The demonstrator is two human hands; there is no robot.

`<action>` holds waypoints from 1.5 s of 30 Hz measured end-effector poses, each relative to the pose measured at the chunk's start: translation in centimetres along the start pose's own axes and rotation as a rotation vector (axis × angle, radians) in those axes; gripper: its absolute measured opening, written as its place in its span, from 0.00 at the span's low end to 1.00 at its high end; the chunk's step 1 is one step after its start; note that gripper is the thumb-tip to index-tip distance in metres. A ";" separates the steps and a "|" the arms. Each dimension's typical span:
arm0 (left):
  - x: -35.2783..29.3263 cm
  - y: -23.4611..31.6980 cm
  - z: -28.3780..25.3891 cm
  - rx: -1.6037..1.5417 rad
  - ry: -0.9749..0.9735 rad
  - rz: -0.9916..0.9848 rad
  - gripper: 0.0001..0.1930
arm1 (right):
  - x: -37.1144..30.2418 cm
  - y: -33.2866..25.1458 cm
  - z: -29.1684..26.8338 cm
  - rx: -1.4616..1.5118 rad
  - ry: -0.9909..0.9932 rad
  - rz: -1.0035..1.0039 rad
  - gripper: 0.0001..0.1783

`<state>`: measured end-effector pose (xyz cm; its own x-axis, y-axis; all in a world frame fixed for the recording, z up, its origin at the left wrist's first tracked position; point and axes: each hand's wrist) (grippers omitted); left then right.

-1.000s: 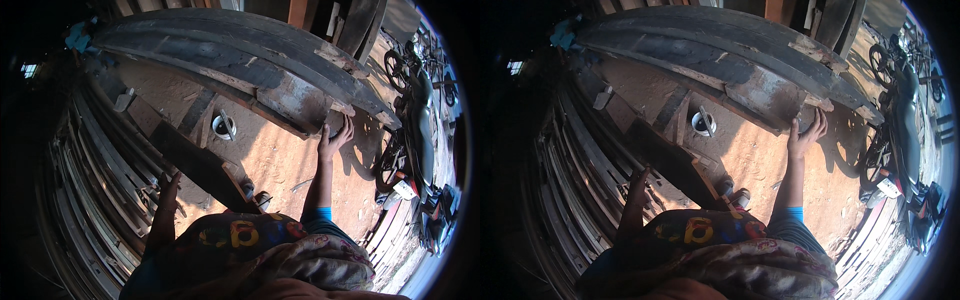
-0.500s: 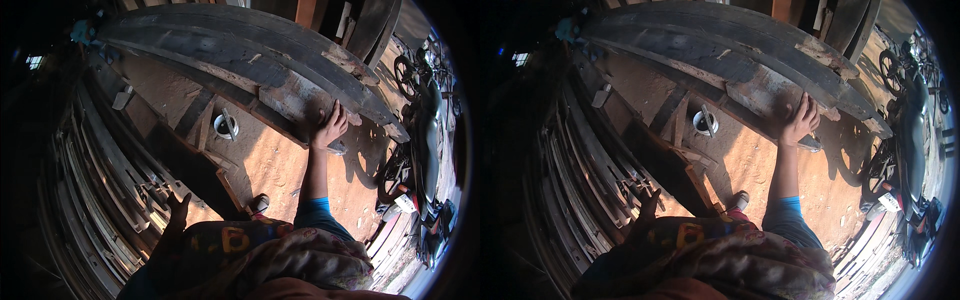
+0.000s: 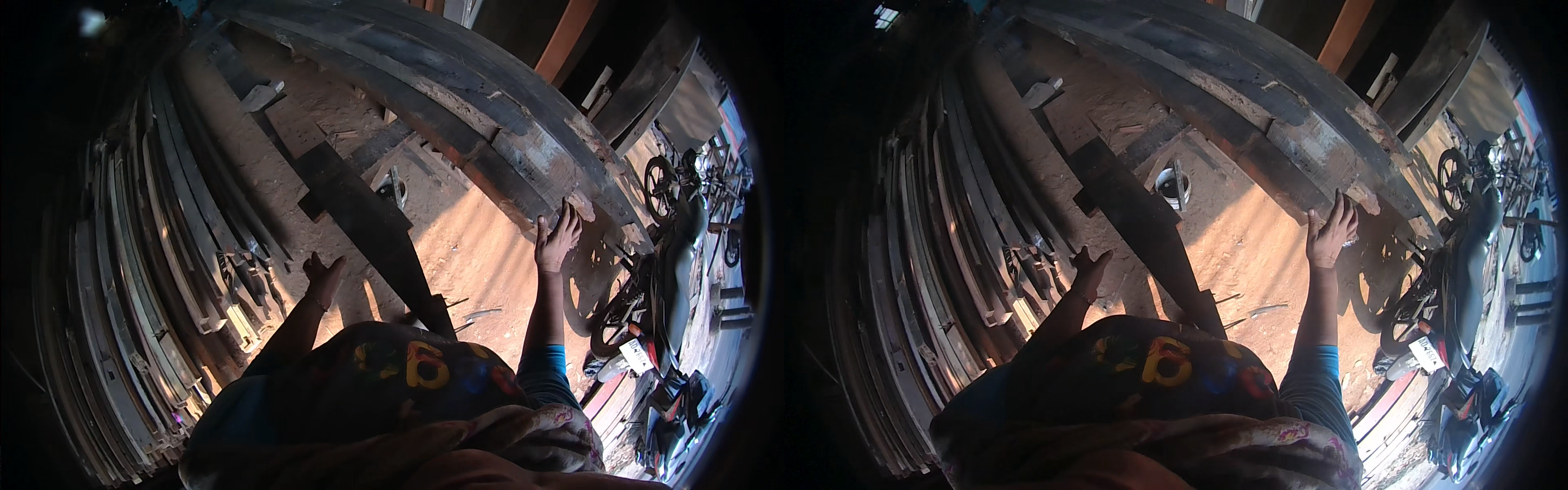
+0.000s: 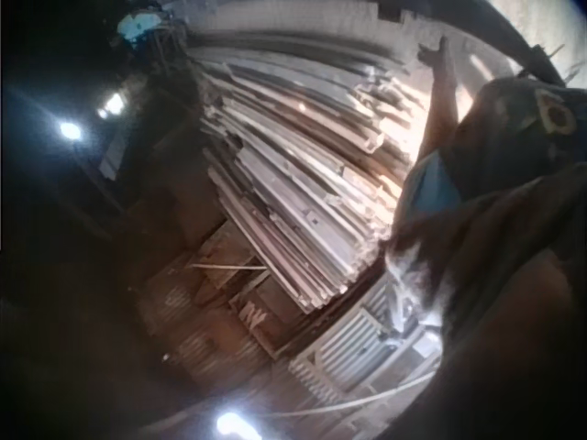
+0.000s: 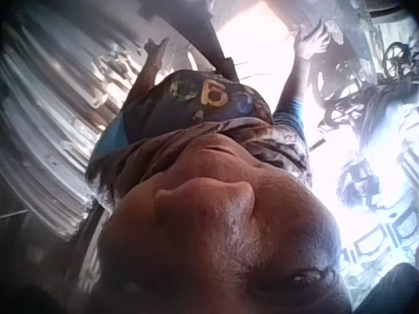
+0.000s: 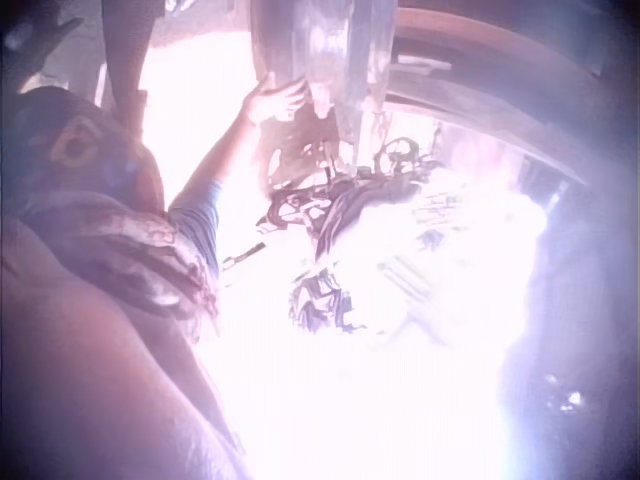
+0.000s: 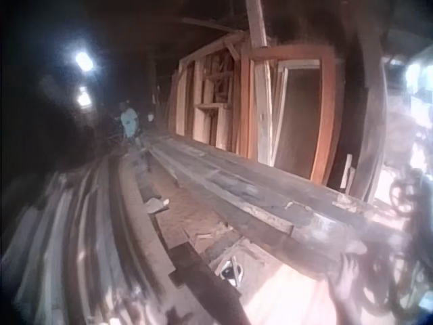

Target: The person assembles a curved wooden structure by placing planks, aligning them, and securing them with a hammer and nails. The person repeatedly adjusts the planks and uses a hammer to drive nails into the wood.

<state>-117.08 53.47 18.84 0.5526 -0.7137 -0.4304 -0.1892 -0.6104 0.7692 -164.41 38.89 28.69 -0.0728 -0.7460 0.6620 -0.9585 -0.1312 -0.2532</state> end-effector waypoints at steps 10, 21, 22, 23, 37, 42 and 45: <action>-2.9 -12.0 -7.5 -0.253 -0.033 -0.320 0.48 | -23.6 -1.3 -5.3 0.609 -1.404 1.024 0.54; -1.4 -13.4 -6.6 -0.331 -0.208 -0.406 0.29 | -24.2 -6.3 -1.3 1.425 -1.355 1.432 0.51; -0.3 -12.8 -5.7 -0.346 -0.220 -0.457 0.33 | -23.2 -5.1 -0.7 1.406 -1.376 1.425 0.51; 0.1 -12.1 -4.7 -0.333 -0.208 -0.455 0.36 | -22.3 -3.9 0.0 1.376 -1.388 1.420 0.51; 2.2 -3.1 0.1 -0.313 -0.168 -0.508 0.48 | -5.5 8.1 1.9 0.338 -1.534 1.056 0.55; 4.4 -9.0 -3.2 -0.259 -0.057 -0.642 0.48 | 2.3 3.3 -1.9 -0.181 -0.797 0.539 0.35; 8.9 -18.2 -6.0 -0.019 0.019 -0.720 0.49 | 3.5 -1.9 0.7 -0.315 -0.397 0.131 0.30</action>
<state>-103.86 60.31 3.86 0.5487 -0.1305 -0.8257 0.2415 -0.9209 0.3060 -162.61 36.08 31.00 -0.1457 -0.9411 0.3051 -0.9893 0.1366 -0.0511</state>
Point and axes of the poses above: each hand's wrist, its own x-axis towards the middle knuckle, its own z-axis out of the palm, y = z × x, and after that the axes turned 1 degree about -x, right-handed
